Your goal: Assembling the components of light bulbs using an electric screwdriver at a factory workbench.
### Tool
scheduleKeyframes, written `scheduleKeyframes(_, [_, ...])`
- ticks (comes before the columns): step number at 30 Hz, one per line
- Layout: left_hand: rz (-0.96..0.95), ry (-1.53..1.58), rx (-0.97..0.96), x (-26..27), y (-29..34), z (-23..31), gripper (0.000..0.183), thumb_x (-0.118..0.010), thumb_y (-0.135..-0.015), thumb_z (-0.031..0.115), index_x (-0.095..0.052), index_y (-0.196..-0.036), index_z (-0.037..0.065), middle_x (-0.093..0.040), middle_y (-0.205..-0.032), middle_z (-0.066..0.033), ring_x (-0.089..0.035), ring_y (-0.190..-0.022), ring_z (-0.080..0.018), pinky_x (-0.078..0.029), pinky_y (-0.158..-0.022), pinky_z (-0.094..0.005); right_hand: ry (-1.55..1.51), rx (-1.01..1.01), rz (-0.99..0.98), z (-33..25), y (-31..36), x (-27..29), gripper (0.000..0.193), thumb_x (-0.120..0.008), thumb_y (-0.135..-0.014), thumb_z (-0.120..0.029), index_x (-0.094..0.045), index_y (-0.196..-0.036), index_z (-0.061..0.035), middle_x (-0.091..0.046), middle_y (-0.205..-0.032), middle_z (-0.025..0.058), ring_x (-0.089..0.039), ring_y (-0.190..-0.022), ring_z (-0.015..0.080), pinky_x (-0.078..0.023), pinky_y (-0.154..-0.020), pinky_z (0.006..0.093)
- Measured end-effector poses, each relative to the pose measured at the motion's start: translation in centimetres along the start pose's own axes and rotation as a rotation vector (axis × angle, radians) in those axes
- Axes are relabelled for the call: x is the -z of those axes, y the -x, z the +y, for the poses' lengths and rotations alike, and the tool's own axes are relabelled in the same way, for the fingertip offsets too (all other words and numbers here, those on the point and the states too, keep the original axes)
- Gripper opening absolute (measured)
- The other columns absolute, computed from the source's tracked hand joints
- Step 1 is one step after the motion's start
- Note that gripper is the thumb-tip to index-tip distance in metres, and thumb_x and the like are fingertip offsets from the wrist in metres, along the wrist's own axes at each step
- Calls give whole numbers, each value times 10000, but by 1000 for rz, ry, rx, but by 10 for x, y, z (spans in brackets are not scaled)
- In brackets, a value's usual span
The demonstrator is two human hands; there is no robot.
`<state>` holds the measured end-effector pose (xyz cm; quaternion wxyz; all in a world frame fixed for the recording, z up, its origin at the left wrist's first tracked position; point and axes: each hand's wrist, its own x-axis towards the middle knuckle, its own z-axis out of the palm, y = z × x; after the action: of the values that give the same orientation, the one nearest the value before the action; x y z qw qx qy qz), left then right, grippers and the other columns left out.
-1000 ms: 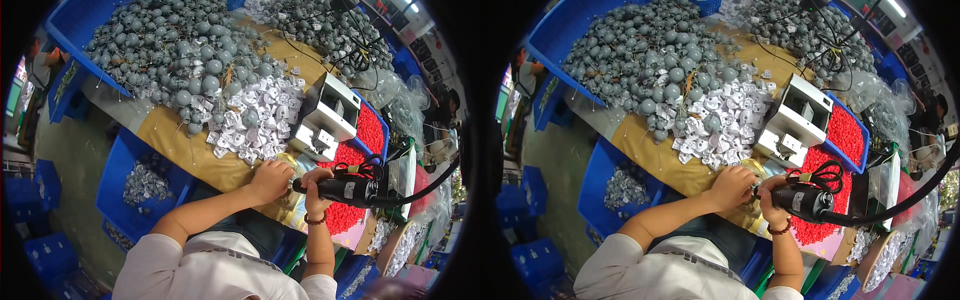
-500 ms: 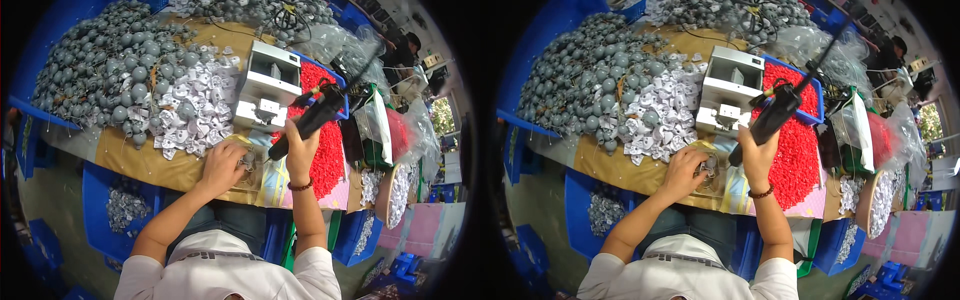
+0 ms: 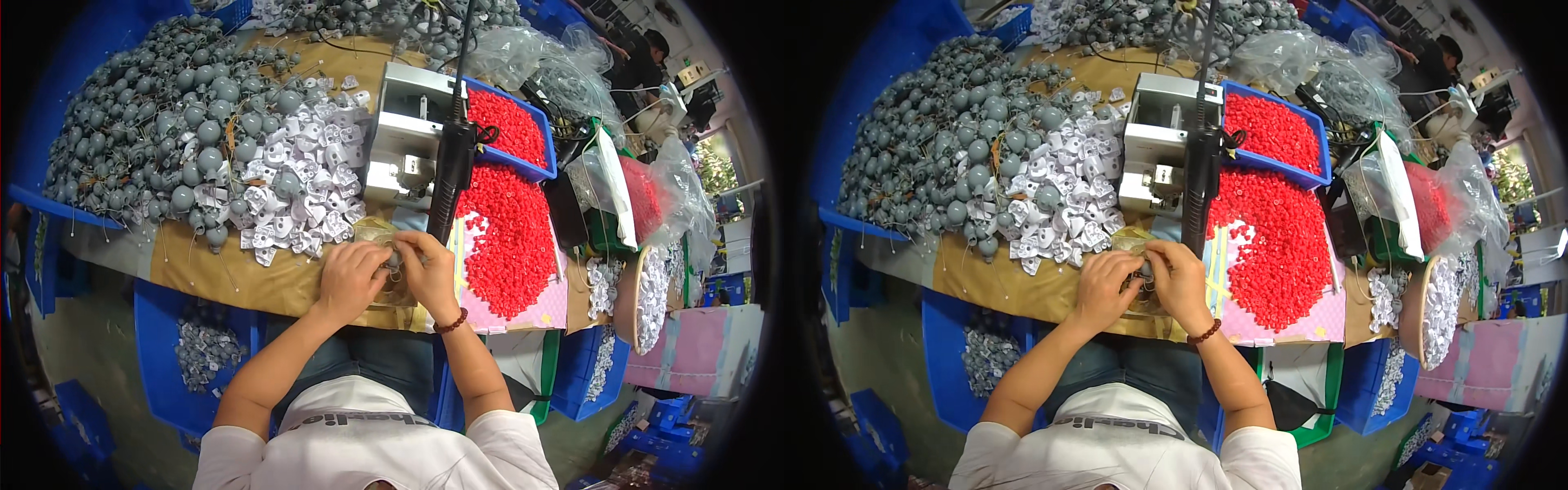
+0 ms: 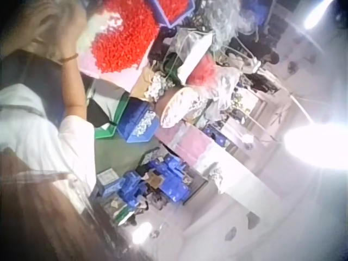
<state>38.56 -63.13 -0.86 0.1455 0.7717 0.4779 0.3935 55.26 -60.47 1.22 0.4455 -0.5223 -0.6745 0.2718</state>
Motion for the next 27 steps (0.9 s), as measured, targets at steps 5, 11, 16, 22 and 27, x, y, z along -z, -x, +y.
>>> scheduleKeyframes(5, [-15,23,-2,0,-1,0,394,-804,-783,102,-658,-1149,93,-690,-1124,-114,-640,-1102,-316,-460,-934,-433,-165,-73,229,16,-2,-19,84,-656,-947,31,-677,-1024,7,-728,-904,108,-690,-754,167,-531,-651,289])
scheduleKeyframes(11, [-24,125,-35,4,2,-5,422,-756,-809,15,-628,-1208,59,-667,-1129,-142,-638,-1070,-343,-513,-894,-437,-576,-401,133,-3,-9,-6,138,-648,-995,-53,-618,-1123,-11,-729,-948,77,-662,-722,89,-536,-616,228])
scheduleKeyframes(16, [-174,108,-25,85,47,-8,384,-686,-838,-45,-648,-1207,52,-644,-1117,-161,-655,-992,-370,-550,-864,-414,-776,-485,-276,-8,7,30,214,-649,-1010,-94,-631,-1187,26,-733,-996,87,-719,-809,140,-582,-699,259])
scheduleKeyframes(22, [-899,-154,577,224,167,-43,449,-743,-819,91,-651,-1255,39,-649,-1186,-184,-633,-1116,-404,-515,-955,-449,-57,-204,-95,37,-3,97,139,-662,-982,-85,-710,-1090,-13,-737,-940,80,-704,-798,152,-558,-701,285])
scheduleKeyframes(27, [-558,-221,703,160,268,-107,790,-771,-823,141,-404,-1502,-26,-508,-1440,-309,-521,-1332,-427,-412,-1134,-430,658,135,-37,77,-19,118,165,-674,-883,-90,-713,-1042,-72,-691,-970,138,-655,-950,341,-552,-783,427])
